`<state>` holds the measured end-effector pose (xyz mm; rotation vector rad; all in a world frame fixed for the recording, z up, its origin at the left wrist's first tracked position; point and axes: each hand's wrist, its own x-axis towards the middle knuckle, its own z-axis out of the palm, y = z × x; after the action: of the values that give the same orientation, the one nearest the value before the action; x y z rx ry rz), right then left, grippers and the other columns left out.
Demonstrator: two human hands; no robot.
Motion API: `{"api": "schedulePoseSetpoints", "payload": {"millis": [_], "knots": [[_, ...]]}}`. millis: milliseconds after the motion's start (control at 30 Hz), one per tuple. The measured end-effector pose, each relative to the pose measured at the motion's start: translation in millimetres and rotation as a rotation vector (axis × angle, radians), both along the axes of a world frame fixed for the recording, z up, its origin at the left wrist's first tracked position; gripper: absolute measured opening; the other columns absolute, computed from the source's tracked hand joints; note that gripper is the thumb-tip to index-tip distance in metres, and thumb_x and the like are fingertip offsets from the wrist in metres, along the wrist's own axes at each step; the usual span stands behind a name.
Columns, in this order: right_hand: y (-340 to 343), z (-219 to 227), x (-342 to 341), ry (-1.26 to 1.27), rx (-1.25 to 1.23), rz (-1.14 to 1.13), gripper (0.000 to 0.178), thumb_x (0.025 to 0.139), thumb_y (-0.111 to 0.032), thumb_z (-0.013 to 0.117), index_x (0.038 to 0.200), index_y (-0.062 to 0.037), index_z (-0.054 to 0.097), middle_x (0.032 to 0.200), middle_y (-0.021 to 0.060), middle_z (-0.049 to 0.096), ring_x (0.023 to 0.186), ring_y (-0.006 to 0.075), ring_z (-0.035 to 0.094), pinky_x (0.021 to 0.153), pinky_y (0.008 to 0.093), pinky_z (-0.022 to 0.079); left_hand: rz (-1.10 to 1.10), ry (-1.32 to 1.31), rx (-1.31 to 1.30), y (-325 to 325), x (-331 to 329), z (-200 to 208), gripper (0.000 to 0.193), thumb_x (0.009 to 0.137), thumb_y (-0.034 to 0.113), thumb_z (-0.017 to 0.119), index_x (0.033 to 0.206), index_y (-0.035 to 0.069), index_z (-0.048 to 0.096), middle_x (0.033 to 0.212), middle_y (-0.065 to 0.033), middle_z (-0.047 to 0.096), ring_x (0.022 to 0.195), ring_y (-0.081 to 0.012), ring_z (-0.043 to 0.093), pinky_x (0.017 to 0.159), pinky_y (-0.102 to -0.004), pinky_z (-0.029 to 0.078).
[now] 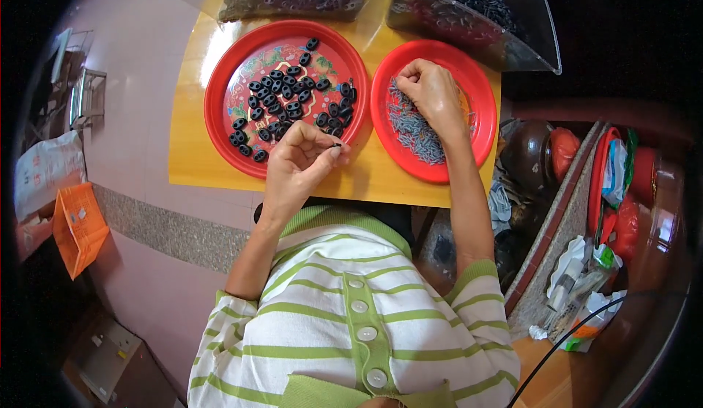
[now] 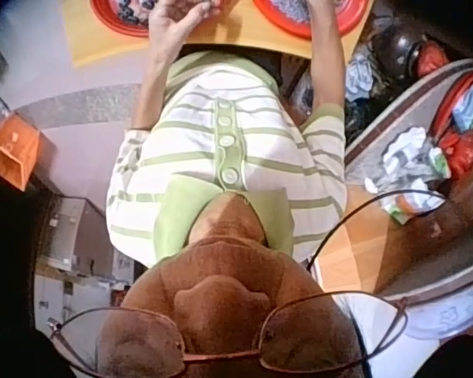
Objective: The person assembles plastic cord locks by picking plastic toggle components and metal springs from trays and fitting the pieces together by hand.
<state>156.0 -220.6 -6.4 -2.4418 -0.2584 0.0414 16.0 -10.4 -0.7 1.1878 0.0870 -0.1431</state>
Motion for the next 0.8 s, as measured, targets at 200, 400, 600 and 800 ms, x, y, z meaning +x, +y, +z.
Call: {"api": "schedulePoseSetpoints", "payload": {"millis": [200,400,600,800], "knots": [[-12.3,5.0,-5.3,0.007,0.069,-0.09,0.019,0.073,-0.017,0.062,0.077,0.0019,0.064,0.071,0.0194,0.064,0.067,0.0297,0.064,0.066,0.0389,0.049,-0.029,0.058,-0.048,-0.5,-2.2,5.2,0.01,0.085,-0.002,0.059,0.09,0.0,0.05,0.089,-0.0114,0.065,0.079,-0.0141,0.063,0.073,-0.0257,0.051],[-21.1,3.1,-4.1,0.023,0.076,-0.106,0.019,0.076,-0.017,0.063,0.082,0.0006,0.064,0.073,0.0178,0.063,0.069,0.0309,0.062,0.067,0.0396,0.048,-0.031,0.074,-0.101,-3.8,-2.0,4.7,0.011,0.084,0.002,0.063,0.09,0.001,0.054,0.088,-0.0101,0.065,0.078,-0.0142,0.063,0.071,-0.0247,0.051],[-10.8,1.7,-1.7,-0.09,0.066,0.017,0.019,0.075,-0.017,0.067,0.079,0.0007,0.065,0.079,0.0175,0.063,0.075,0.0302,0.062,0.068,0.0395,0.047,-0.024,0.092,-0.097,-3.5,-1.9,5.2,0.011,0.082,0.002,0.065,0.089,0.002,0.056,0.085,-0.0083,0.065,0.075,-0.0132,0.063,0.068,-0.0237,0.051],[-8.9,-5.6,6.0,-0.047,0.001,0.012,0.021,0.076,-0.017,0.067,0.082,0.0027,0.065,0.075,0.0159,0.065,0.069,0.0234,0.065,0.063,0.0332,0.048,-0.048,0.103,-0.101,-1.0,-2.6,2.6,0.011,0.082,0.003,0.065,0.09,0.002,0.057,0.083,-0.0068,0.065,0.07,-0.0119,0.062,0.063,-0.0225,0.049]]}}
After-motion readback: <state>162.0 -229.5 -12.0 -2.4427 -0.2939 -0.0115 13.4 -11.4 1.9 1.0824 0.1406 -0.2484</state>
